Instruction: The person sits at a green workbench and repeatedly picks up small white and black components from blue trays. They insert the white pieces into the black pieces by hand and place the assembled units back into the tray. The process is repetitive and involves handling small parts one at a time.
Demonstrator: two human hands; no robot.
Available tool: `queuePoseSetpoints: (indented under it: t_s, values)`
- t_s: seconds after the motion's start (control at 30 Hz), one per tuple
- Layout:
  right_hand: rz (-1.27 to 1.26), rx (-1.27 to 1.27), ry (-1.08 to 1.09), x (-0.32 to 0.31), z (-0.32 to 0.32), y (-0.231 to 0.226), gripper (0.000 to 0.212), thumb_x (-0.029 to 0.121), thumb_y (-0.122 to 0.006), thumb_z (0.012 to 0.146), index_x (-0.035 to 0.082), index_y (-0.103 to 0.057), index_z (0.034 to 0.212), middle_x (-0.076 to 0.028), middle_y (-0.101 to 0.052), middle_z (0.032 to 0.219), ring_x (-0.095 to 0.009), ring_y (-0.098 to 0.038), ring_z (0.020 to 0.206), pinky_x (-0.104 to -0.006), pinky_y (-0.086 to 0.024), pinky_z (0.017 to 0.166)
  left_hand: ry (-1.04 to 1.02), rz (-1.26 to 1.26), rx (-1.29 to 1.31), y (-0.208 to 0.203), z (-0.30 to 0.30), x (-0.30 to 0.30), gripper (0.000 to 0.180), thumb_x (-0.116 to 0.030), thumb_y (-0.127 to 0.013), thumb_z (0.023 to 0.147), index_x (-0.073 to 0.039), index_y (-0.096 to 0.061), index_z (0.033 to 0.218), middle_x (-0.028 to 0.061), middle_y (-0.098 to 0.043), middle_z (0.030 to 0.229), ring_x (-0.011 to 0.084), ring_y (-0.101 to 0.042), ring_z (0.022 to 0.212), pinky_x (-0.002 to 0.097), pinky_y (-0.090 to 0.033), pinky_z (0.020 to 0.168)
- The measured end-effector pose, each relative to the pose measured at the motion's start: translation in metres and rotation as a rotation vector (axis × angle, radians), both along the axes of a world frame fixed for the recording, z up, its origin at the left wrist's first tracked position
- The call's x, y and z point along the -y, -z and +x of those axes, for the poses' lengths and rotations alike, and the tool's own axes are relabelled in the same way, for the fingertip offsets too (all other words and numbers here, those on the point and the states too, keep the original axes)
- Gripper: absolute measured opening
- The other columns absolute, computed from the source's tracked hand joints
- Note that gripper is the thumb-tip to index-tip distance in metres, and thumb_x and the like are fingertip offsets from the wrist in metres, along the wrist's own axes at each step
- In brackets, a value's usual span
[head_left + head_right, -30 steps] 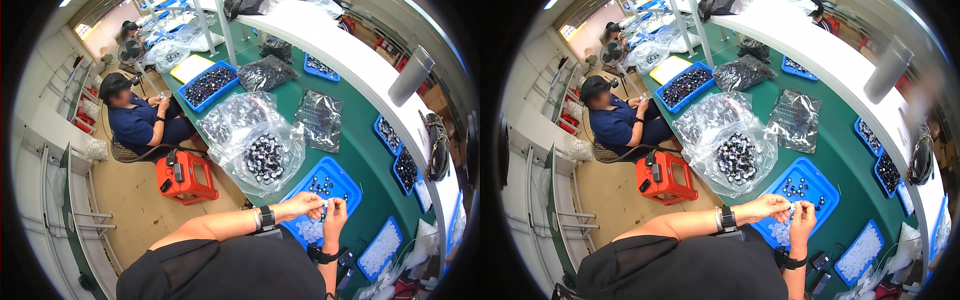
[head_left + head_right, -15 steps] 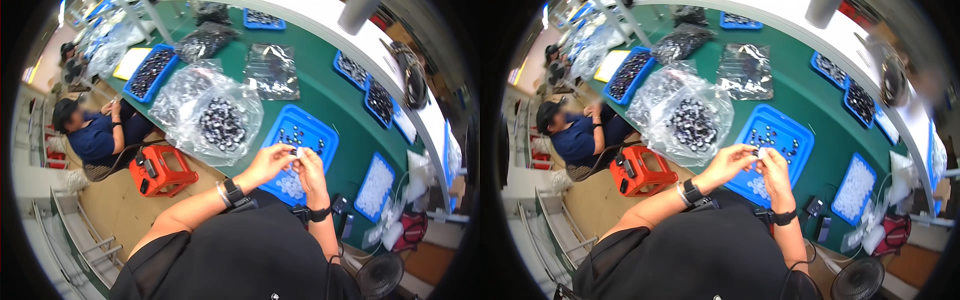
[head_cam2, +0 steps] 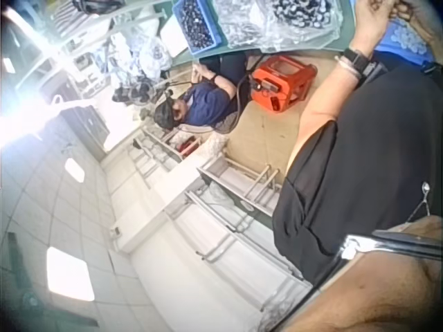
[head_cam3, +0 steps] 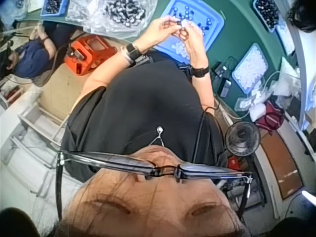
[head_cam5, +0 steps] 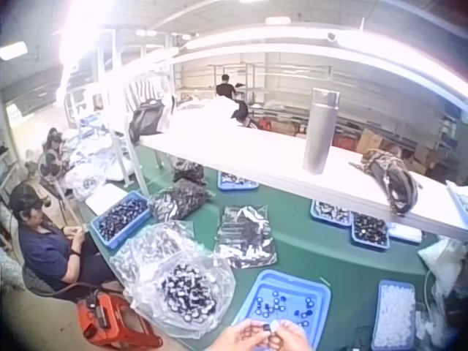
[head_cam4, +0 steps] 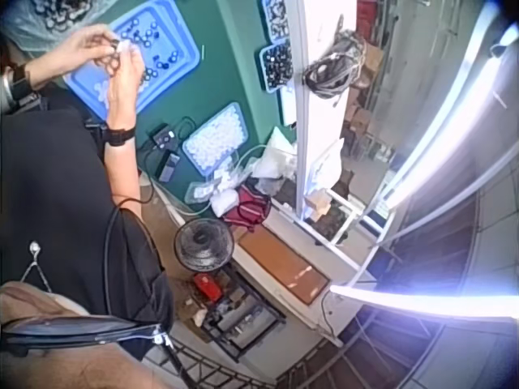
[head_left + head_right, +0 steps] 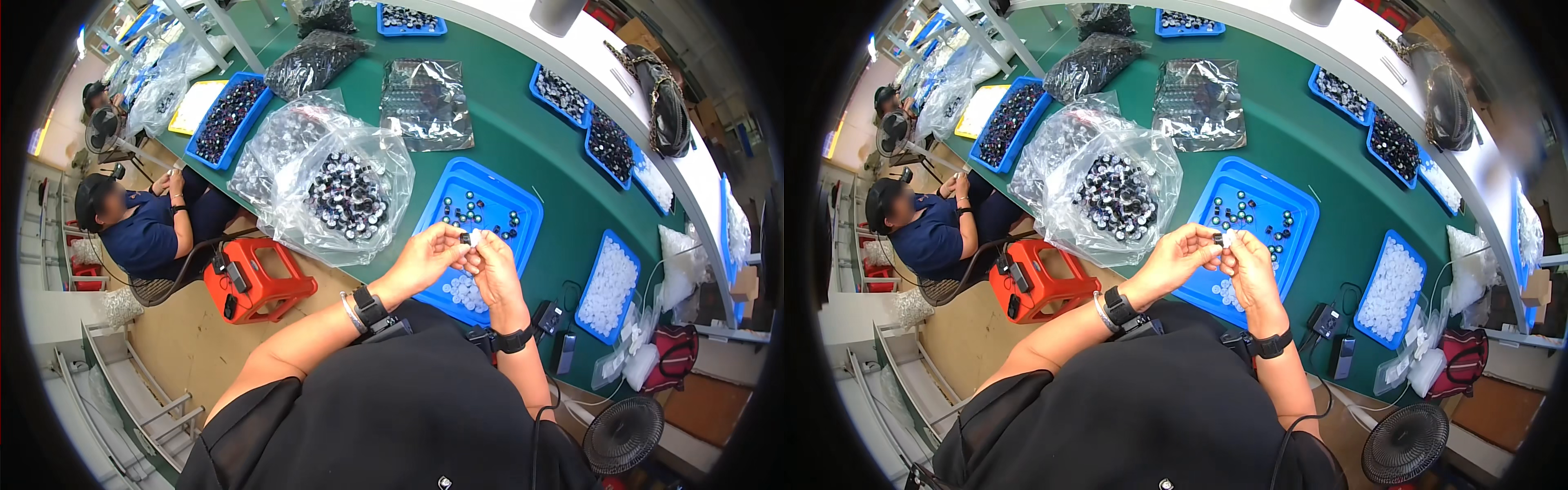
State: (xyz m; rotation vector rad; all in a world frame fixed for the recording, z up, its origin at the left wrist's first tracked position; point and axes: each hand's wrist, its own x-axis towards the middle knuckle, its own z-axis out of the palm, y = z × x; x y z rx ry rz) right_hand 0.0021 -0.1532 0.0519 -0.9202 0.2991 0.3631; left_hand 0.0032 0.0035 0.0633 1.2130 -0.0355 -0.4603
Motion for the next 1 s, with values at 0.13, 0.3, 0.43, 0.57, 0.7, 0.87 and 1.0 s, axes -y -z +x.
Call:
queuePoseSetpoints:
  t_s: [0.13, 0.3, 0.43, 0.57, 0.7, 0.87, 1.0]
  values:
    - [0.019, 0.009, 0.001, -0.001, 0.0, 0.0, 0.011, 0.014, -0.053, 0.094, 0.004, -0.052, 0.09, -0.001, -0.051, 0.074, -0.006, -0.043, 0.059, -0.0195, -0.035, 0.049, -0.007, -0.007, 0.013, 0.0, 0.0, -0.001, 0.021, -0.006, -0.058, 0.09, 0.002, -0.053, 0.109, 0.0097, -0.064, 0.097, 0.0141, -0.063, 0.087, 0.0276, -0.054, 0.075]
    - [0.029, -0.01, -0.008, -0.001, 0.001, -0.001, 0.009, 0.012, -0.051, 0.095, 0.004, -0.052, 0.092, -0.001, -0.051, 0.074, -0.006, -0.044, 0.059, -0.0202, -0.036, 0.05, -0.019, 0.066, 0.055, -0.003, -0.001, 0.0, 0.021, -0.005, -0.059, 0.09, 0.001, -0.054, 0.109, 0.0096, -0.064, 0.097, 0.0144, -0.063, 0.088, 0.0277, -0.054, 0.076]
    - [0.019, -0.003, 0.009, -0.001, 0.001, -0.002, 0.01, 0.013, -0.051, 0.095, 0.003, -0.052, 0.092, -0.001, -0.052, 0.074, -0.006, -0.044, 0.059, -0.0204, -0.036, 0.05, -0.015, 0.076, 0.079, -0.004, 0.0, 0.0, 0.023, -0.005, -0.06, 0.089, 0.001, -0.054, 0.11, 0.0095, -0.063, 0.098, 0.0143, -0.063, 0.088, 0.0273, -0.055, 0.076]
    - [-0.01, 0.021, 0.023, -0.002, 0.0, -0.006, 0.011, 0.014, -0.051, 0.095, 0.003, -0.053, 0.092, -0.001, -0.052, 0.073, -0.006, -0.044, 0.059, -0.0201, -0.036, 0.049, -0.014, 0.169, 0.13, -0.001, 0.001, 0.0, 0.024, -0.005, -0.06, 0.088, 0.001, -0.054, 0.111, 0.0089, -0.064, 0.097, 0.0137, -0.064, 0.086, 0.0271, -0.055, 0.075]
    - [-0.016, 0.03, 0.017, -0.001, 0.0, -0.005, 0.013, 0.015, -0.053, 0.094, 0.003, -0.053, 0.091, 0.0, -0.052, 0.072, -0.005, -0.044, 0.058, -0.0198, -0.036, 0.049, -0.014, 0.259, 0.193, -0.001, 0.001, 0.001, 0.024, -0.004, -0.061, 0.088, 0.001, -0.055, 0.11, 0.0076, -0.064, 0.095, 0.0122, -0.064, 0.083, 0.0268, -0.055, 0.074]
    - [-0.098, -0.012, -0.001, -0.002, 0.001, -0.009, 0.015, 0.017, -0.053, 0.095, 0.007, -0.049, 0.085, 0.002, -0.048, 0.068, -0.003, -0.037, 0.05, -0.0189, -0.03, 0.044, -0.008, 0.416, 0.449, -0.009, 0.0, -0.003, 0.024, -0.002, -0.062, 0.086, 0.002, -0.055, 0.108, 0.0083, -0.064, 0.093, 0.0118, -0.064, 0.079, 0.0265, -0.053, 0.07]
    - [-0.089, -0.08, -0.046, -0.004, 0.0, -0.013, 0.017, 0.018, -0.05, 0.096, 0.01, -0.044, 0.082, 0.003, -0.044, 0.066, -0.002, -0.03, 0.046, -0.0188, -0.026, 0.041, -0.044, 0.431, 0.529, -0.006, -0.002, -0.001, 0.024, -0.002, -0.062, 0.086, 0.002, -0.055, 0.108, 0.0089, -0.063, 0.092, 0.0121, -0.064, 0.078, 0.0268, -0.052, 0.069]
